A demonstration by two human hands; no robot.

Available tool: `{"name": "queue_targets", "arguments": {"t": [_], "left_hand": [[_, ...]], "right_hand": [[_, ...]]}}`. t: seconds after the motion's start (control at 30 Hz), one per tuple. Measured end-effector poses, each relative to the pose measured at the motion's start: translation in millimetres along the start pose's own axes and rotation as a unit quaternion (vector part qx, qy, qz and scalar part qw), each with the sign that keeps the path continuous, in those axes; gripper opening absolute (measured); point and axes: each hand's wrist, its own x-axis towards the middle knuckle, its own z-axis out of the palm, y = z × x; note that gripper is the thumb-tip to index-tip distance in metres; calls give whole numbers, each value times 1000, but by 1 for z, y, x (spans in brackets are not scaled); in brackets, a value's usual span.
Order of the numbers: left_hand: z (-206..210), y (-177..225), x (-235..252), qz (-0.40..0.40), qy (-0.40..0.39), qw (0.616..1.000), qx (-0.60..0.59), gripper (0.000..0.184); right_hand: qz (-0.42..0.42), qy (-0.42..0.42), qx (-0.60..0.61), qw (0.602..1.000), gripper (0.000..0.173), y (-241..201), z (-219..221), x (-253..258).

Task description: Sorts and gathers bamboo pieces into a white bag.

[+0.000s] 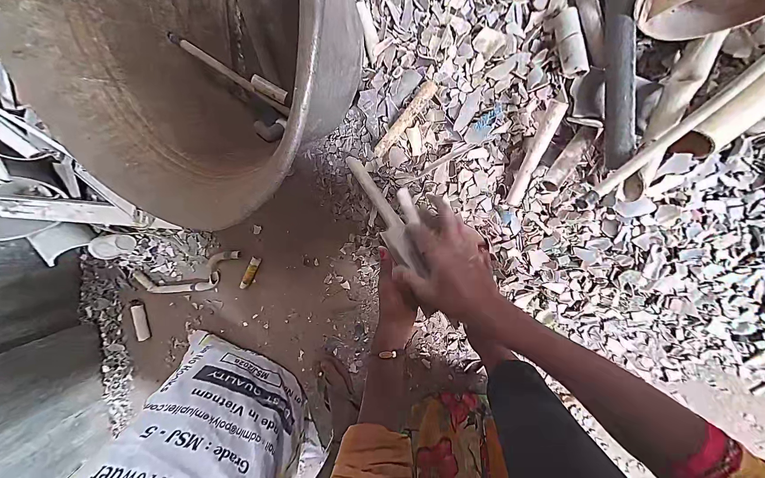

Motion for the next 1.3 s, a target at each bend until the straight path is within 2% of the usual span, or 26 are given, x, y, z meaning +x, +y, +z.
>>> {"name": "queue_targets", "arguments": {"t": [0.07,0.1,0.17,0.23,0.27,0.37,0.43,0.53,0.57,0.6,0.63,0.73,0.83,0.9,0.93,1.0,1.03,1.07,1.1,1.23,1.27,1.3], "left_hand": [[-11,0,3,21,-9,1000,-1,58],[-22,0,4,31,-23,999,8,53],[-20,4,2,29,6,1000,9,50],[-15,5,1,5,17,1000,-2,56],[-17,5,1,-7,9,1000,-6,58],[-20,6,1,-33,-4,999,-15,59],[-17,9,-1,-36,-8,999,-4,48],[-15,16,-1,-33,10,998,52,33],[-17,16,-1,-31,11,996,79,32],[-20,15,0,-34,7,994,108,39],[-21,14,2,-39,9,991,128,45],[-19,9,6,-50,44,989,133,51],[-17,7,9,-43,62,986,148,57],[-20,4,10,-28,61,983,170,68],[-21,4,10,-27,60,984,167,71],[-24,4,7,-33,49,988,140,62],[-24,5,5,-30,44,991,124,50],[-22,6,4,-23,43,994,103,35],[-21,7,3,-15,40,996,74,29],[-28,0,9,12,19,1000,-8,46],[-26,-2,8,15,30,999,-7,48],[-26,-4,8,14,32,999,-10,54]], "right_hand": [[10,-97,5,995,60,-5,7,-2],[-5,-75,9,997,57,-7,4,1],[-58,30,-10,998,45,-9,-14,22],[-112,105,-64,986,32,-11,-38,62],[-121,118,-103,980,30,-11,-44,93],[-138,56,-222,964,46,5,-42,169],[-161,38,-258,952,37,22,-25,185],[-164,107,-258,946,30,31,-2,158],[-150,108,-243,952,30,29,2,142],[-131,97,-231,959,34,25,3,125],[-110,82,-210,968,36,20,2,110],[3,-17,-93,996,26,4,1,80],[77,-116,-91,986,37,3,18,84],[124,-168,-71,975,38,-1,19,98],[136,-161,-38,977,38,-1,17,101],[120,-79,46,989,37,-2,7,86],[91,-24,97,991,37,-3,0,70],[74,0,134,988,36,-8,-11,52],[62,0,150,987,35,-13,-20,40],[98,-145,68,982,26,-25,-15,15],[102,-181,74,975,29,-23,-7,10],[100,-216,91,967,45,-20,0,4]]}}
